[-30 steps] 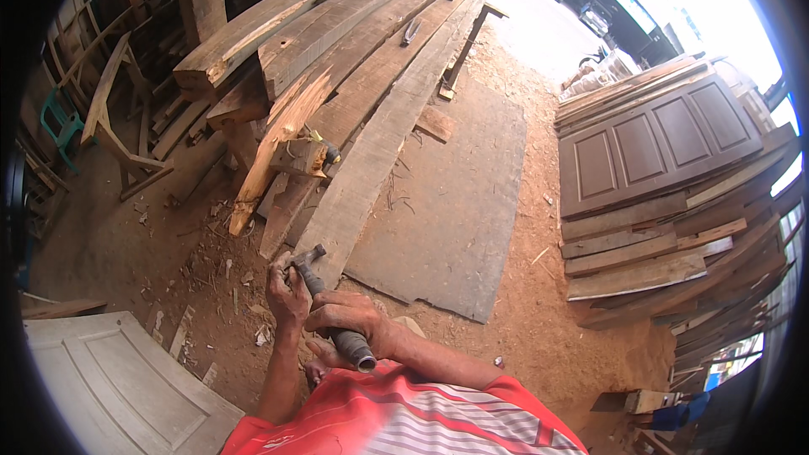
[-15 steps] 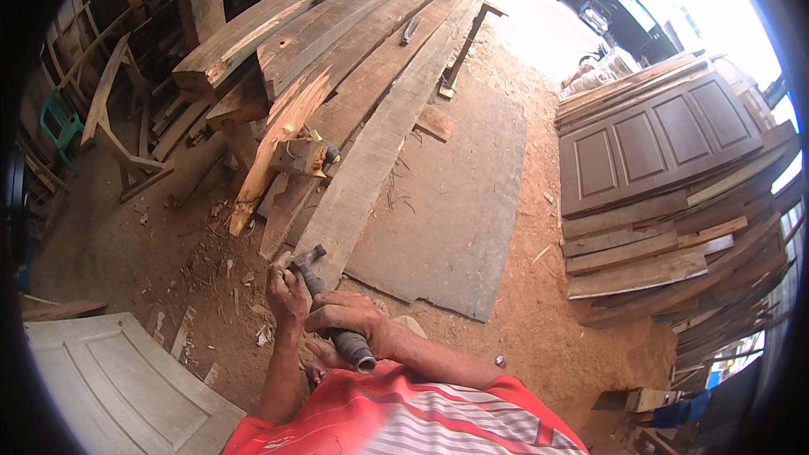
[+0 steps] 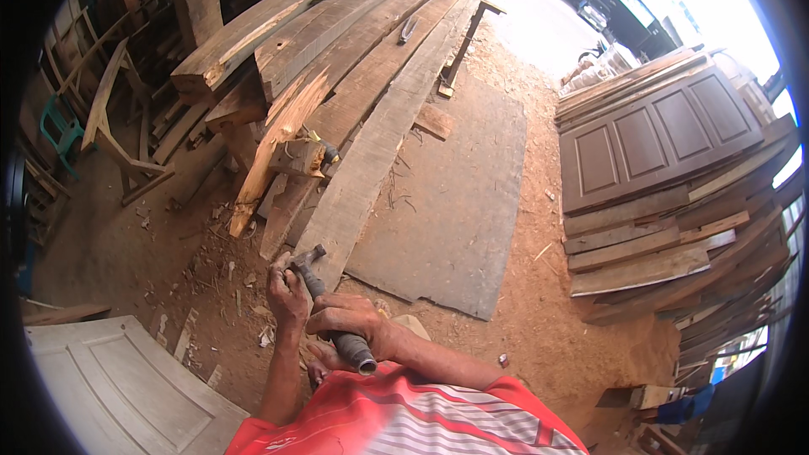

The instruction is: The person uses a hammer to strike and break apart wooden planks and beams in an outdoor workshop. They repeatedly lift and reposition pieces of wood, then hammer them to separate sections or remove nails. The work area contains stacked lumber, doors, and scattered debris.

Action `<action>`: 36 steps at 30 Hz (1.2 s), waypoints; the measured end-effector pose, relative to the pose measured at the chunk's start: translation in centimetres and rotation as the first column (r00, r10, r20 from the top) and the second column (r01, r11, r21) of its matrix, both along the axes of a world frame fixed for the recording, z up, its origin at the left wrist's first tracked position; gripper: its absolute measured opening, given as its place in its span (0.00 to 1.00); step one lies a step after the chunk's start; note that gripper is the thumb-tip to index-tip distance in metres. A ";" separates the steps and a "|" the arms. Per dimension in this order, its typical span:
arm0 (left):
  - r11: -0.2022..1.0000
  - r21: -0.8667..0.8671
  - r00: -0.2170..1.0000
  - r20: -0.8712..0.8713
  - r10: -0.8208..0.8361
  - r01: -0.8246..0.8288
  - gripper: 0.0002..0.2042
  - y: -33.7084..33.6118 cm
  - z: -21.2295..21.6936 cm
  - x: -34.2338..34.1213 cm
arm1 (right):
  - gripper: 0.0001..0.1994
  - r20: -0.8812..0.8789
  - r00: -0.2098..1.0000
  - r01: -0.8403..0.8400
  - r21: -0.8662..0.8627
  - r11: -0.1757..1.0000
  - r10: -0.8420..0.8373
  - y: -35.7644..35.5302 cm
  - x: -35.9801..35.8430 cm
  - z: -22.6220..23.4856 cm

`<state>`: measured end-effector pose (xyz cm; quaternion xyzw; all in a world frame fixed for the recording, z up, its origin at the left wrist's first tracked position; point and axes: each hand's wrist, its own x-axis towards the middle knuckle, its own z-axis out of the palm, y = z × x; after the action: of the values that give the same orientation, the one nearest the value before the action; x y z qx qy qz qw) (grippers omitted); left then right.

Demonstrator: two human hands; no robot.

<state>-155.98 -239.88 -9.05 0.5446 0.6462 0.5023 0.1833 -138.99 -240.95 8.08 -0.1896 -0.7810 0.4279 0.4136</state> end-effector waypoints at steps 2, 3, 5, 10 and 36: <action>1.000 0.010 1.000 -0.008 -0.006 0.006 0.14 0.0 0.3 0.0 | 0.09 -0.008 1.000 0.005 0.006 1.000 -0.005 -0.1 0.0 -0.1; 1.000 0.006 1.000 -0.008 -0.006 0.006 0.14 0.0 0.3 0.0 | 0.09 -0.011 1.000 0.006 0.014 1.000 -0.006 -0.1 -0.1 -0.1; 1.000 -0.002 1.000 -0.005 -0.006 0.006 0.14 0.0 0.4 0.1 | 0.09 -0.016 1.000 0.009 0.029 1.000 -0.009 0.0 -0.1 -0.1; 1.000 -0.006 1.000 -0.006 -0.002 0.002 0.14 -0.1 0.5 0.1 | 0.10 -0.010 1.000 0.000 0.026 1.000 0.000 -0.3 0.0 -0.4; 1.000 0.005 1.000 -0.026 -0.002 0.002 0.16 0.1 0.3 0.1 | 0.10 -0.045 0.999 0.011 0.081 0.997 -0.008 0.0 -0.3 -0.4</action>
<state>-155.86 -239.79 -8.75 0.5520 0.6466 0.4969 0.1740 -139.25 -240.93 7.72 -0.1669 -0.7874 0.3978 0.4403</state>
